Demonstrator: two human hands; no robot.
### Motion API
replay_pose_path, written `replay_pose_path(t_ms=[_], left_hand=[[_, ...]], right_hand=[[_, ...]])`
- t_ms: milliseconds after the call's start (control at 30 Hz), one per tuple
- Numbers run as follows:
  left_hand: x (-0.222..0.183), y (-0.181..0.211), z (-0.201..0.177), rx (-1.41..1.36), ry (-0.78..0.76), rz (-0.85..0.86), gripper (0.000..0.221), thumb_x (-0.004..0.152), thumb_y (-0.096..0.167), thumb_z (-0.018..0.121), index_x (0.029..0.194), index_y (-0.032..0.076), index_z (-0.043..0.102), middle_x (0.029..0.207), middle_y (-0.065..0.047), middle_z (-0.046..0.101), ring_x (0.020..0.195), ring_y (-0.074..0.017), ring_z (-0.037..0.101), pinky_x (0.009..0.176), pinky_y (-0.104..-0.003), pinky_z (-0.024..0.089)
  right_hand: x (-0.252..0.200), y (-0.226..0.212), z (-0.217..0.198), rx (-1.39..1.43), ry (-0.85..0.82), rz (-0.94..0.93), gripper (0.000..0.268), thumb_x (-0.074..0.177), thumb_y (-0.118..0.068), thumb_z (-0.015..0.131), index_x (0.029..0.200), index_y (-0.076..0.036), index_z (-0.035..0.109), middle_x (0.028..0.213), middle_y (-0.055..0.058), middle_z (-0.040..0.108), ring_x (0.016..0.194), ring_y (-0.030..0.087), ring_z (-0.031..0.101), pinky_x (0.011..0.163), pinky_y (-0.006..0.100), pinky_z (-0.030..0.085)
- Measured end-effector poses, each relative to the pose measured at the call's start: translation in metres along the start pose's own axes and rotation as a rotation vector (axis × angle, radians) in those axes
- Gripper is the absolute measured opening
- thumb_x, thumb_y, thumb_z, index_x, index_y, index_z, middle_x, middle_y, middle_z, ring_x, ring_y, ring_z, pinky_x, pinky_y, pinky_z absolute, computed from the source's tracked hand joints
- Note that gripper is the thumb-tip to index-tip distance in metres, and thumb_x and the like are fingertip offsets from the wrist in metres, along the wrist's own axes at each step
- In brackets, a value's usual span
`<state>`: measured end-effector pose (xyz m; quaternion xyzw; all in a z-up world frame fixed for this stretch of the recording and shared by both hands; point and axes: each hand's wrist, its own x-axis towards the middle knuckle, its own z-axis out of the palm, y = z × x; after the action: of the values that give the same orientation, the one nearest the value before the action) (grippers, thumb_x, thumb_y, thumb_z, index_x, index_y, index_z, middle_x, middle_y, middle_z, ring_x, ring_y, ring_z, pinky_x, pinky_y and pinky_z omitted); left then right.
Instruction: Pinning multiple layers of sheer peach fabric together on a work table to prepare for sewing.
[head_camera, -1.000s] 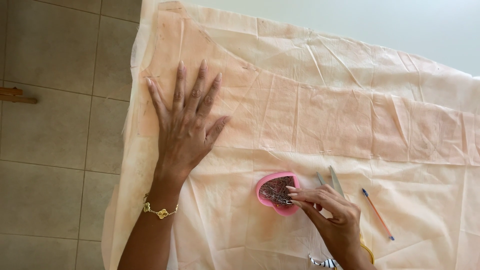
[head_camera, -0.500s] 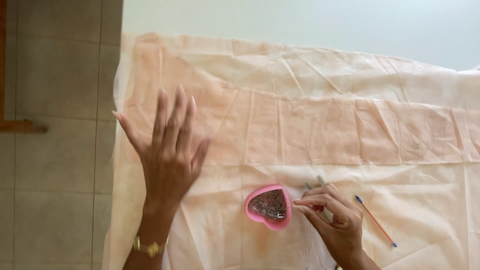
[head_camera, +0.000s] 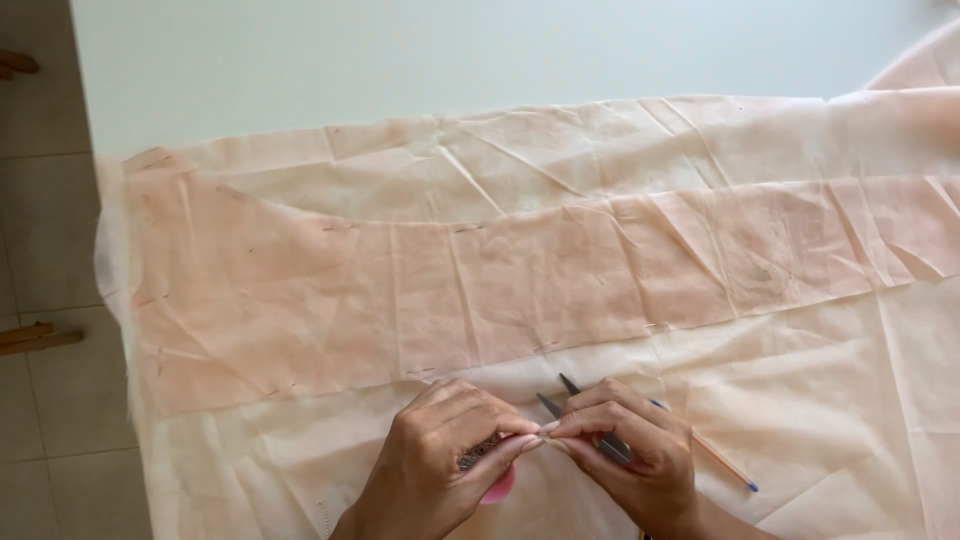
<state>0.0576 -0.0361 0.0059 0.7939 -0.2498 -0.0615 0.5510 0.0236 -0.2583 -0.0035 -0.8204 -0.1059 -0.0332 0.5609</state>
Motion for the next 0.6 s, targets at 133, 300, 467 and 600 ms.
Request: replay_pose_path(t_ms=[133, 300, 467, 600], left_hand=[[0.022, 0.002, 0.016, -0.026, -0.008, -0.047, 0.012, 0.103, 0.017, 0.074, 0.093, 0.01, 0.074, 0.088, 0.001, 0.078, 0.08, -0.0188, 0.072, 0.082, -0.033, 0.056], [0.05, 0.005, 0.031, -0.011, -0.042, -0.001, 0.013, 0.105, 0.015, 0.072, 0.095, 0.008, 0.073, 0.086, -0.001, 0.075, 0.077, -0.021, 0.068, 0.08, -0.034, 0.055], [0.088, -0.001, 0.033, -0.043, -0.136, 0.071, 0.01, 0.1, 0.007, 0.079, 0.095, 0.002, 0.072, 0.091, -0.01, 0.074, 0.084, -0.0236, 0.07, 0.077, -0.035, 0.057], [0.118, -0.053, 0.026, 0.367, -0.169, 0.227, 0.021, 0.1, 0.008, 0.081, 0.12, 0.008, 0.077, 0.118, -0.009, 0.083, 0.111, -0.0248, 0.078, 0.102, -0.042, 0.061]], right_hand=[[0.015, 0.005, -0.029, -0.125, -0.036, -0.141, 0.005, 0.094, -0.009, 0.078, 0.098, -0.007, 0.079, 0.09, 0.006, 0.078, 0.076, 0.016, 0.073, 0.071, 0.025, 0.058], [0.031, 0.015, -0.059, -0.224, -0.064, -0.253, 0.007, 0.092, -0.011, 0.079, 0.096, -0.004, 0.077, 0.089, 0.008, 0.078, 0.071, 0.017, 0.074, 0.068, 0.028, 0.058], [0.041, 0.038, -0.1, -0.367, -0.155, -0.136, 0.002, 0.095, -0.013, 0.078, 0.096, -0.012, 0.079, 0.094, 0.0, 0.079, 0.085, 0.011, 0.078, 0.083, 0.022, 0.059], [0.103, 0.067, -0.121, -0.408, -0.098, -0.047, 0.01, 0.092, -0.004, 0.085, 0.094, -0.006, 0.076, 0.094, 0.005, 0.079, 0.079, 0.011, 0.076, 0.072, 0.021, 0.065]])
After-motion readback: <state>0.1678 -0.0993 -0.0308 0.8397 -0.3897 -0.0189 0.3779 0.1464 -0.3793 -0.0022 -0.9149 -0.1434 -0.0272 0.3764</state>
